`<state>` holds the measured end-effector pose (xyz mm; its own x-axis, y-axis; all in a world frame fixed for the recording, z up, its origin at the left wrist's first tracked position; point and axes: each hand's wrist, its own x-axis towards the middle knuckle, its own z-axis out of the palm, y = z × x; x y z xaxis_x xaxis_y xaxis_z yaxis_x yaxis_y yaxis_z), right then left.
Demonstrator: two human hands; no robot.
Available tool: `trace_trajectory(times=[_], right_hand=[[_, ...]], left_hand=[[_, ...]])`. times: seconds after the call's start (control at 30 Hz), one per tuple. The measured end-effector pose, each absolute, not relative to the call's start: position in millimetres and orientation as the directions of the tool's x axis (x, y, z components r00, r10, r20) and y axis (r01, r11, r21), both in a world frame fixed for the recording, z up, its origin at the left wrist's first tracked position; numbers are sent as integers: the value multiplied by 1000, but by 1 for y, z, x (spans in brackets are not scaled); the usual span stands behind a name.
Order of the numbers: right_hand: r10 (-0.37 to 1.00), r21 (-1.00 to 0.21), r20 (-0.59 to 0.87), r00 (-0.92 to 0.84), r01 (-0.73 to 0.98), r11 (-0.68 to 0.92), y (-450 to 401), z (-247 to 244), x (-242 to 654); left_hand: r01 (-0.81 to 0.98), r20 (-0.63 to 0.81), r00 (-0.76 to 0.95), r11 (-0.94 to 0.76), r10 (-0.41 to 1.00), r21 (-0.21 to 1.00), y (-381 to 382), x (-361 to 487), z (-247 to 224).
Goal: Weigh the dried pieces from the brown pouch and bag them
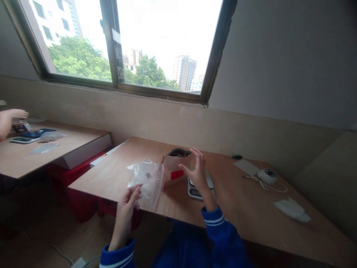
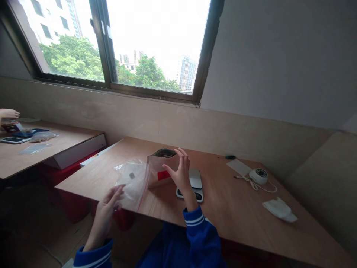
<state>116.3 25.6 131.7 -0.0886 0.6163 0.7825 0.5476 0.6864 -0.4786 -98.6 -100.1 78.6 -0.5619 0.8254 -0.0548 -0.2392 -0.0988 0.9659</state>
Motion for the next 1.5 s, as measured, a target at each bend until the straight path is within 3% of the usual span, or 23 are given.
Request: trace_trajectory(times=[0.1,0.23,0.33,0.4,0.5,0.57,0.67,0.8,1.03,1.2,1.33,1.43,1.5], right_hand=[[621,-325,719,-311,640,697,36,145,116],[688,-254,551,-471,691,677,45,165,112],[704,-267,516,-488,690,673,42,173,113],[705,-284,546,-452,693,663,39,170,115],[693,-306,623,-363,702,643,39,157,117],[675,-316,668,-312,703,637,46,148,115],[655,-323,712,-254,710,626,65,140,108],[642,-323,747,-170,751,575,90,136,96],[690,-295,713,-123,841,455,82,84,60],[817,-278,555,-158,891,360,66,37,43],[881,-275,414,-228,891,360,63,34,48],[865,-368,404,-299,812,453,54,46,65],[850,-461,466,-244,753,469,44,49,87]], left_hand=[[-148,17,-658,-152,753,977,-95,-126,84],[150,157,-644,-77,749,986,-58,-144,91],[531,265,-638,164,723,831,-28,-145,94],[649,345,-651,259,676,716,-19,-141,96],[775,574,-593,208,565,596,-24,-127,98],[855,634,-446,90,632,511,-29,-116,95],[924,506,-210,0,837,382,-27,-107,74],[951,183,-241,194,953,241,-15,-119,27],[970,222,-228,201,948,140,-11,-133,-7],[969,219,-234,209,947,134,-11,-130,-2],[968,209,-232,204,950,149,-11,-130,-1],[967,204,-233,204,951,152,-11,-130,-3],[967,202,-235,207,951,151,-11,-130,-4]])
